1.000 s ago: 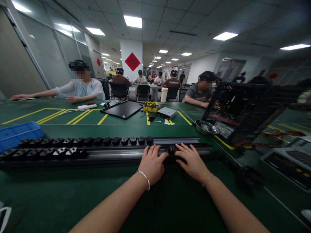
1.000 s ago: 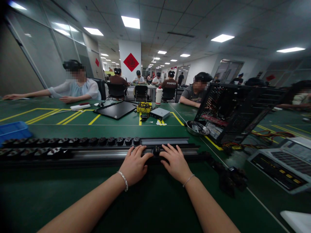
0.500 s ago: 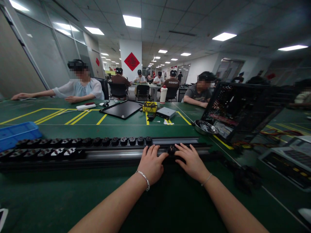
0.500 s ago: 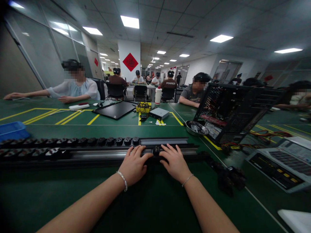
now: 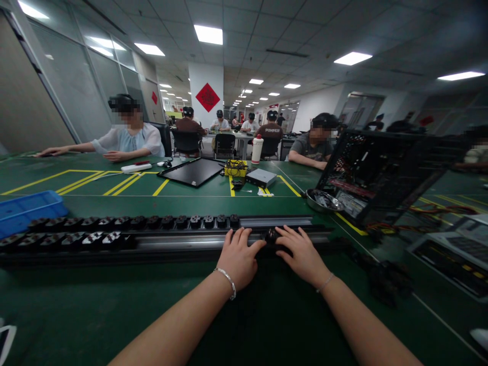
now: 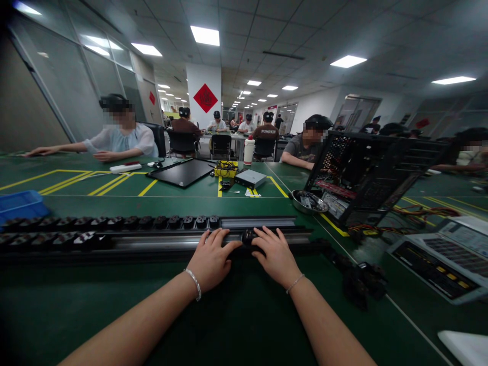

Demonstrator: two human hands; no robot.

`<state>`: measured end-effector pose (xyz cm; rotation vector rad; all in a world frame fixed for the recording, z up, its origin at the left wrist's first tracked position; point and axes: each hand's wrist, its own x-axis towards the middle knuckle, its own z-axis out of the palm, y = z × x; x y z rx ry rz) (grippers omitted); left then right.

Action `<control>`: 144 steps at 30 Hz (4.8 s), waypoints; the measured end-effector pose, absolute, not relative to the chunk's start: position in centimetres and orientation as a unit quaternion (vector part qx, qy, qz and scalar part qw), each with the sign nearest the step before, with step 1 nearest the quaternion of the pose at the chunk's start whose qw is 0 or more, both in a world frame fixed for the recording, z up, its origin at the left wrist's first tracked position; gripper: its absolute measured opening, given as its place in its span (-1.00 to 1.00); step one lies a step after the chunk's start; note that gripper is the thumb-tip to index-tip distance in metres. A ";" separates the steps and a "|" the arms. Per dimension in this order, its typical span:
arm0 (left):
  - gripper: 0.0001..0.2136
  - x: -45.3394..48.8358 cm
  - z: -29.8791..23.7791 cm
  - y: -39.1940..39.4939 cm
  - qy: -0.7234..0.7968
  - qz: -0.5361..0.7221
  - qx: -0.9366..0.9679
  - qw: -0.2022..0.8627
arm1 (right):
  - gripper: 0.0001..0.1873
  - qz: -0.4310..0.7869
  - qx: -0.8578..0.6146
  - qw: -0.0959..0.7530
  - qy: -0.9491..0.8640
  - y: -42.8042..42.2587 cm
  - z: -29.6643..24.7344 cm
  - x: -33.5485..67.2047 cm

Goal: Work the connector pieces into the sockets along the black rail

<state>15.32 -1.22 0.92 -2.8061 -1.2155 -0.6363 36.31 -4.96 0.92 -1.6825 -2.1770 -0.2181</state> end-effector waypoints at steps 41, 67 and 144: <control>-0.51 15.5 1.2 -1.2 -0.390 -0.198 -0.899 0.002 | -0.86 -0.083 -0.594 0.196 -0.776 -4.9 0.7 36.7; -0.49 15.4 0.8 -1.1 -0.382 -0.205 -0.901 0.018 | -0.86 -0.079 -0.603 0.194 -0.770 -4.9 0.8 36.7; -0.61 17.2 1.3 -1.8 -0.347 -0.180 -0.920 0.009 | -0.78 -0.151 -0.690 0.060 -0.706 -6.8 4.2 34.0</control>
